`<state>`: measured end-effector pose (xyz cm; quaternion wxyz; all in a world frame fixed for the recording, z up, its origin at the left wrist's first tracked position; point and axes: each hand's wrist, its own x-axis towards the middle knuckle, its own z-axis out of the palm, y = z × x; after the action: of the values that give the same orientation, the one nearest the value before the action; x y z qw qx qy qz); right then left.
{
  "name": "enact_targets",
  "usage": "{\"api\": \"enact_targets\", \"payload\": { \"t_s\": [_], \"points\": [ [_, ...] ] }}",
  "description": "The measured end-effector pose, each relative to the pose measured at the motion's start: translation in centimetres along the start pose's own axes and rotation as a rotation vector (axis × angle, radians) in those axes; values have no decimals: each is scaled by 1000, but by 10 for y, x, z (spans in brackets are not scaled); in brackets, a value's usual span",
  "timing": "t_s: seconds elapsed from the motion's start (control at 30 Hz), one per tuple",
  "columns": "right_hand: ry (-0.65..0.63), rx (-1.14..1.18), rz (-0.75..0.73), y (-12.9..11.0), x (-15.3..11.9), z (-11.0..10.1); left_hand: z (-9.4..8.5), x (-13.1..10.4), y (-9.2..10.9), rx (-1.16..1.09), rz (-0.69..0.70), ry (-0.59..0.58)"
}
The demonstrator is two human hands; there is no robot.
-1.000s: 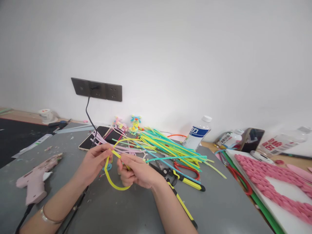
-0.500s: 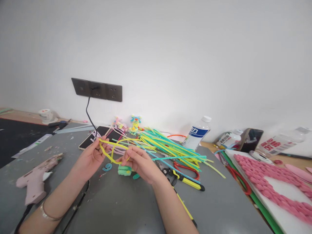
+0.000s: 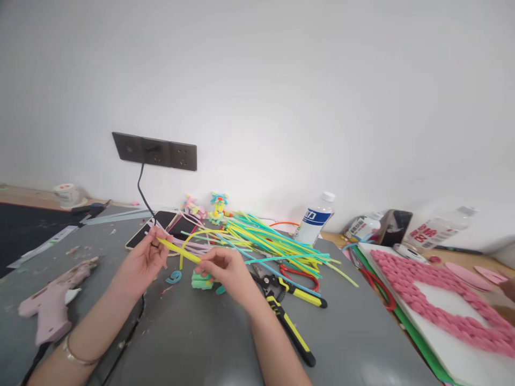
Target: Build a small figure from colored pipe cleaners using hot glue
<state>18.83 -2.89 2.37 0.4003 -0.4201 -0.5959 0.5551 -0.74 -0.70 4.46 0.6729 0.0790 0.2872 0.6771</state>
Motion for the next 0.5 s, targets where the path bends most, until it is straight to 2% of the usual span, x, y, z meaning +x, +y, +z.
{"api": "enact_targets", "payload": {
  "t_s": [0.07, 0.13, 0.23, 0.33, 0.37, 0.43, 0.5],
  "points": [
    [68, -82, -90, 3, -13, 5, -4, -2, -1, 102, 46, -154],
    [171, -205, -238, 9, -33, 9, -8, -5, -5, 201, 6, -277],
    [423, -439, -348, 23, -71, 3, -12, -8, -11, 275, -37, -345],
    [730, -665, -268, 45, -111, -20, -14, -7, -13, 310, -36, -348],
    [777, -744, -202, 53, -123, -29, -14, -6, -13, 310, -26, -341],
    [799, -886, -102, 68, -142, -45, -15, -4, -13, 303, -4, -320],
    [754, -1001, -60, 79, -152, -56, -15, -3, -12, 296, 10, -301]
  ]
}}
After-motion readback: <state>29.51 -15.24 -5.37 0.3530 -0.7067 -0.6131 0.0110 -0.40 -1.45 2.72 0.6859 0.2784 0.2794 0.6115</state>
